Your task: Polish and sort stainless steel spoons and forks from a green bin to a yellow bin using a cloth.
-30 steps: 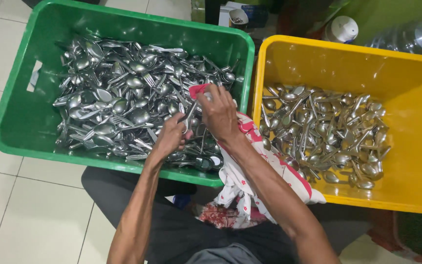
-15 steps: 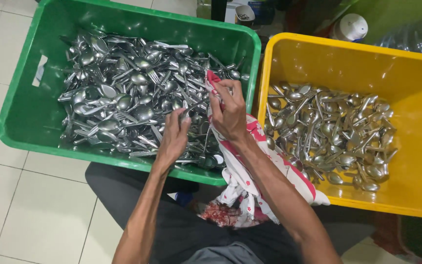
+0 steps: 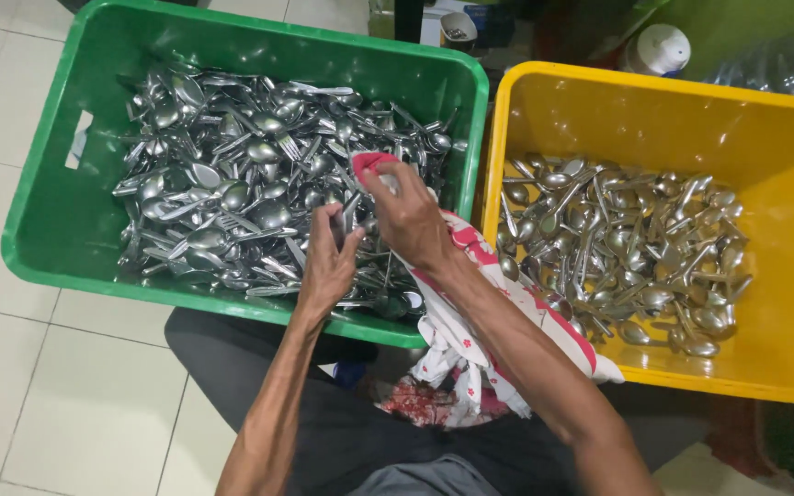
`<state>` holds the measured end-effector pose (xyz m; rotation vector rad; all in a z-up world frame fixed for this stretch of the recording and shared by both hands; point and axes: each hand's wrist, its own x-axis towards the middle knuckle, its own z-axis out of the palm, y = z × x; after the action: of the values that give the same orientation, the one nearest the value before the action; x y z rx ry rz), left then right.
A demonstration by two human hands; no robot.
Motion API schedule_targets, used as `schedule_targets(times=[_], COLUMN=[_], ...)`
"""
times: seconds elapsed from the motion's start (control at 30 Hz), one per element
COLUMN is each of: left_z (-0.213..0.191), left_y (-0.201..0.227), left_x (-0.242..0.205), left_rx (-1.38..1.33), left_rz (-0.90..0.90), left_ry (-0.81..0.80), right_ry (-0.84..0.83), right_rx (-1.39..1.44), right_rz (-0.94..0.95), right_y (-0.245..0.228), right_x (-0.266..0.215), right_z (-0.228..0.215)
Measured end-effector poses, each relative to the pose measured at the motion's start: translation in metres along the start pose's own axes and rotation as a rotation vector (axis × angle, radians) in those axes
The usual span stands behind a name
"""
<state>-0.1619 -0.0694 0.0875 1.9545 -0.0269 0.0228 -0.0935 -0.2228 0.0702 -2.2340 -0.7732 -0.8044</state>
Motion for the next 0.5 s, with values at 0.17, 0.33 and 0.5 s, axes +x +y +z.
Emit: schedule_targets(times=[0.17,0.33,0.5], left_z=[0.003,0.0,-0.016], left_y=[-0.022,-0.019,-0.019], left_x=[0.011,0.011,0.01], left_rx=[0.279,0.57,0.6], left_rz=[0.146,0.332,0.385], left_ry=[0.036,0.021,-0.007], right_ry=[-0.114,-0.055,-0.103], right_rx=[0.004,-0.035,0.028], right_rz=[-0.034,-0.011,0.115], right_y=[0.003,-0.009,0.009], right_x=[-0.014,-0.009,0.001], right_z=[0.013,0.006,-0.006])
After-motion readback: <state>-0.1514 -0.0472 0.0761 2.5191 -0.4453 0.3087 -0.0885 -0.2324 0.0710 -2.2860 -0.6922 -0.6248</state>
